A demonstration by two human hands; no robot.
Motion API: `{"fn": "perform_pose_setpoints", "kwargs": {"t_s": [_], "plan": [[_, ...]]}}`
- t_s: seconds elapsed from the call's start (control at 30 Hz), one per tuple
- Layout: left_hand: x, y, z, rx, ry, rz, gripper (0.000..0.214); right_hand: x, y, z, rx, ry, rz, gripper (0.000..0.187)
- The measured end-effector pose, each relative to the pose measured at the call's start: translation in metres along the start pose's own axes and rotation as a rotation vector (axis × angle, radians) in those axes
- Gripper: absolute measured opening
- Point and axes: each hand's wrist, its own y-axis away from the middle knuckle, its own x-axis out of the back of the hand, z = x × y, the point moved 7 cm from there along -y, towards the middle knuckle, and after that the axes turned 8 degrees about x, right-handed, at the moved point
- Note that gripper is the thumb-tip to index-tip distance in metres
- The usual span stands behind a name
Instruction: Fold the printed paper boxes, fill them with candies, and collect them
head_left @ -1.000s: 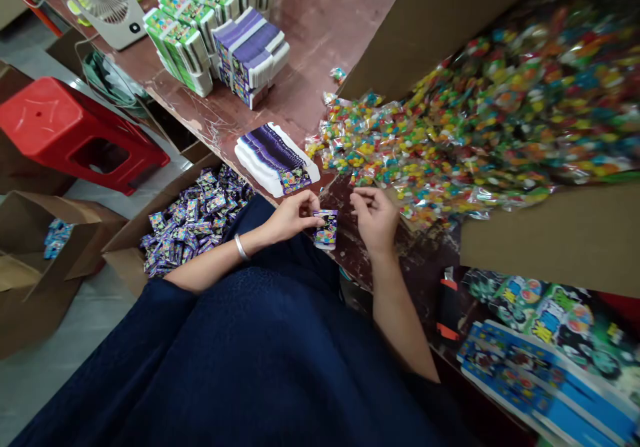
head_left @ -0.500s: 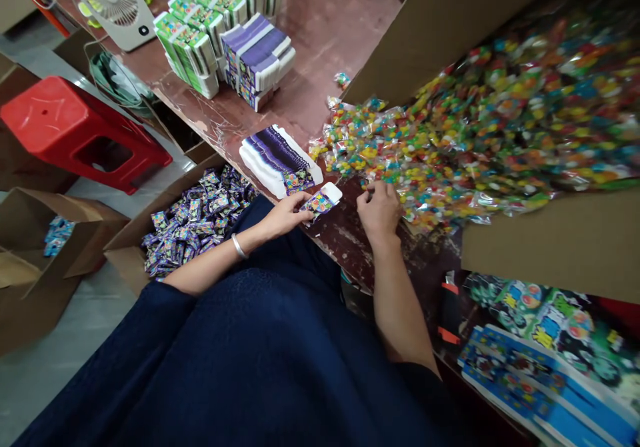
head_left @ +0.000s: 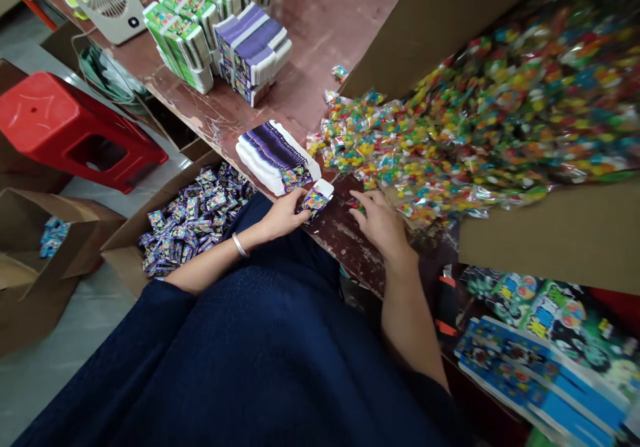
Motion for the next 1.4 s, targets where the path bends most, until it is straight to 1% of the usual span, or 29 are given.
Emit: {"fn": "perform_pose_setpoints", "kwargs": {"t_s": [0.07,0.13,0.17,0.2,0.3,0.37,0.4,0.47,0.53,0.63,0.7,0.77,0.83,0.87,0.93,1.0,1.07,1.17,1.3,1.33,1.4], "plan": [[0.001,0.001,0.003,-0.018,-0.016,0.002,0.032,-0.002,-0.003,0.006,-0.048,-0.005,0.026,0.027],[0.002,0.001,0.005,-0.028,-0.042,0.003,0.028,-0.002,-0.005,0.011,-0.097,-0.084,0.083,0.01],[0.002,0.002,0.005,-0.031,-0.054,0.002,0.025,0.0,-0.005,0.014,-0.13,-0.163,0.134,0.009],[0.002,0.002,0.006,-0.033,-0.065,0.0,0.023,0.004,-0.004,0.015,-0.173,-0.267,0.204,0.014],[-0.001,0.003,0.008,-0.044,-0.092,-0.015,0.024,0.02,0.004,0.007,-0.267,-0.631,0.483,0.022],[-0.005,0.004,0.011,-0.052,-0.091,-0.033,0.027,0.033,0.007,-0.01,-0.231,-0.76,0.626,0.021],[-0.007,0.004,0.012,-0.056,-0.081,-0.043,0.029,0.039,0.007,-0.02,-0.195,-0.766,0.656,0.02],[-0.011,0.005,0.016,-0.066,-0.048,-0.066,0.032,0.047,0.005,-0.039,-0.115,-0.683,0.65,0.018],[-0.014,0.006,0.02,-0.076,-0.003,-0.079,0.032,0.049,0.0,-0.052,-0.048,-0.542,0.584,0.018],[-0.015,0.007,0.023,-0.092,0.08,-0.077,0.03,0.048,-0.005,-0.061,0.02,-0.37,0.492,0.021],[-0.015,0.009,0.024,-0.103,0.14,-0.072,0.028,0.047,-0.007,-0.065,0.066,-0.33,0.455,0.025],[-0.014,0.01,0.025,-0.118,0.229,-0.056,0.029,0.042,-0.008,-0.068,0.116,-0.374,0.413,0.029],[-0.011,0.012,0.028,-0.137,0.339,-0.03,0.039,0.034,-0.005,-0.066,0.113,-0.521,0.398,0.028],[-0.01,0.012,0.029,-0.149,0.389,-0.02,0.046,0.03,-0.002,-0.063,0.083,-0.619,0.412,0.03],[-0.008,0.013,0.032,-0.171,0.455,-0.015,0.059,0.019,0.005,-0.056,-0.002,-0.799,0.469,0.04],[-0.007,0.013,0.035,-0.188,0.475,-0.024,0.06,0.01,0.011,-0.053,-0.055,-0.903,0.53,0.041],[-0.006,0.013,0.036,-0.197,0.466,-0.034,0.056,0.004,0.015,-0.054,-0.063,-0.933,0.569,0.04],[-0.007,0.011,0.037,-0.191,0.44,-0.081,0.052,0.002,0.017,-0.055,-0.069,-0.913,0.607,0.042],[-0.009,0.01,0.038,-0.164,0.423,-0.132,0.048,0.004,0.014,-0.058,-0.061,-0.857,0.565,0.021],[-0.01,0.009,0.037,-0.157,0.437,-0.135,0.048,0.005,0.014,-0.059,-0.052,-0.838,0.566,0.019],[-0.011,0.007,0.034,-0.138,0.488,-0.129,0.049,0.009,0.012,-0.062,-0.038,-0.815,0.589,0.02]]}}
